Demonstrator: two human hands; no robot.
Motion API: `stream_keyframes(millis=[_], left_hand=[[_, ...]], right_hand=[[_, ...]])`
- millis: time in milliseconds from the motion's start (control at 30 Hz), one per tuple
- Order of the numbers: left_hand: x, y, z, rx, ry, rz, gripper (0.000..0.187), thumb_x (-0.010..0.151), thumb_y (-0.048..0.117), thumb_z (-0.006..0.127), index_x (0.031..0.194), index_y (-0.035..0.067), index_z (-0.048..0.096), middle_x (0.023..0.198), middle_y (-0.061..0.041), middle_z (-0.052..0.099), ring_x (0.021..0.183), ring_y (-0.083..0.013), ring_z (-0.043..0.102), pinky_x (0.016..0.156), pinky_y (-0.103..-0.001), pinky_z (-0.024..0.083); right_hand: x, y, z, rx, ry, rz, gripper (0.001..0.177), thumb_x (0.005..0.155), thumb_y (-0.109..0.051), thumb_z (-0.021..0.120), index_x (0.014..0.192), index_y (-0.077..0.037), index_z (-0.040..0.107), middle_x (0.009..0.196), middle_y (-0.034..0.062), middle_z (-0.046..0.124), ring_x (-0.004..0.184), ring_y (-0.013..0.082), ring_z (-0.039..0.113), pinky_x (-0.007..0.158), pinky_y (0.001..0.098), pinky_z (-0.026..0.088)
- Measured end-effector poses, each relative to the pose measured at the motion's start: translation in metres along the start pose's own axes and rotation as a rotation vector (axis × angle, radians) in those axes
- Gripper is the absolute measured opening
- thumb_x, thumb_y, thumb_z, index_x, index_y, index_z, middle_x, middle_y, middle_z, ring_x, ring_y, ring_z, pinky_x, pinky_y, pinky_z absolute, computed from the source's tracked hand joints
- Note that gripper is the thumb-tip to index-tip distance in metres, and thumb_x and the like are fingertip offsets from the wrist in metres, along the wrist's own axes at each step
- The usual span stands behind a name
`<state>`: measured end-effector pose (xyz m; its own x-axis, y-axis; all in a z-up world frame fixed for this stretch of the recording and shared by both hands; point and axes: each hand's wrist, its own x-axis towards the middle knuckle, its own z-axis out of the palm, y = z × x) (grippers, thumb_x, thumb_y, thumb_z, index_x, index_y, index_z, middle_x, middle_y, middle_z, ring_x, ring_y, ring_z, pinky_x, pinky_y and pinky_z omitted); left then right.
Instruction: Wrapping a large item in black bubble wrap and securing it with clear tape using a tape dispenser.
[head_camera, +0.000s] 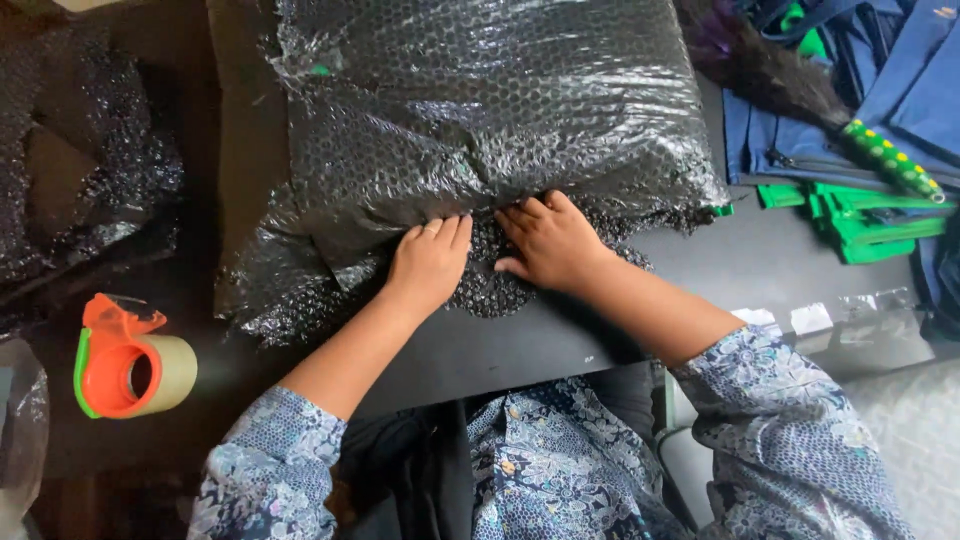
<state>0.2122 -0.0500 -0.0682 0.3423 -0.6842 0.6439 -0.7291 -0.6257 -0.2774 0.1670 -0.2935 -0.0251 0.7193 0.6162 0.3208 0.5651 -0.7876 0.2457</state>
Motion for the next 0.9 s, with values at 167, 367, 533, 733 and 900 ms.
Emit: stream_keyframes(millis=[167, 367, 533, 733, 900], left_hand=[[-0.006, 0.002, 0.002, -0.117, -0.109, -0.119, 0.042, 0.098, 0.039, 0.055, 0.122, 0.006, 0.067, 0.105, -0.011, 0.070, 0.093, -0.0283, 0.069, 0.074, -0.039, 0.055], [0.012, -0.003, -0.036, -0.303, -0.261, -0.205, 0.055, 0.098, 0.048, 0.054, 0.126, 0.002, 0.068, 0.112, -0.015, 0.074, 0.103, -0.0307, 0.072, 0.085, -0.039, 0.057], [0.027, -0.009, -0.059, -0.398, -0.287, -0.228, 0.065, 0.098, 0.056, 0.056, 0.126, -0.002, 0.067, 0.114, -0.020, 0.074, 0.106, -0.0354, 0.072, 0.088, -0.041, 0.057], [0.050, -0.020, -0.091, -0.590, -0.793, -0.356, 0.112, 0.070, 0.081, 0.068, 0.146, 0.000, 0.051, 0.143, -0.022, 0.060, 0.133, -0.0414, 0.056, 0.114, -0.049, 0.043], [0.003, -0.027, -0.024, -0.519, -0.731, -0.325, 0.045, 0.097, 0.021, 0.056, 0.139, 0.004, 0.061, 0.129, -0.017, 0.070, 0.123, -0.0362, 0.064, 0.109, -0.042, 0.047]], right_hand=[[0.006, -0.011, -0.045, 0.017, -0.307, 0.030, 0.113, 0.077, -0.098, 0.029, 0.149, -0.013, 0.052, 0.138, 0.0093, 0.065, 0.128, 0.0228, 0.052, 0.096, 0.0427, 0.035], [-0.004, -0.024, -0.035, 0.232, -0.320, -0.090, 0.063, 0.084, -0.065, 0.066, 0.127, -0.019, 0.067, 0.130, 0.0077, 0.064, 0.117, 0.0269, 0.059, 0.087, 0.0402, 0.047], [-0.015, -0.019, -0.003, 0.290, -0.043, -0.158, 0.015, 0.101, -0.024, 0.056, 0.099, -0.015, 0.068, 0.099, 0.0037, 0.070, 0.090, 0.0246, 0.070, 0.071, 0.0344, 0.056], [0.018, -0.012, -0.070, 0.342, 0.248, -0.103, 0.013, 0.095, -0.015, 0.057, 0.094, -0.012, 0.069, 0.090, 0.0052, 0.066, 0.083, 0.0262, 0.070, 0.070, 0.0360, 0.055], [0.023, -0.002, -0.086, 0.629, 0.053, 0.186, 0.026, 0.087, -0.003, 0.073, 0.113, -0.008, 0.071, 0.091, 0.0113, 0.075, 0.089, 0.0326, 0.075, 0.074, 0.0420, 0.061]])
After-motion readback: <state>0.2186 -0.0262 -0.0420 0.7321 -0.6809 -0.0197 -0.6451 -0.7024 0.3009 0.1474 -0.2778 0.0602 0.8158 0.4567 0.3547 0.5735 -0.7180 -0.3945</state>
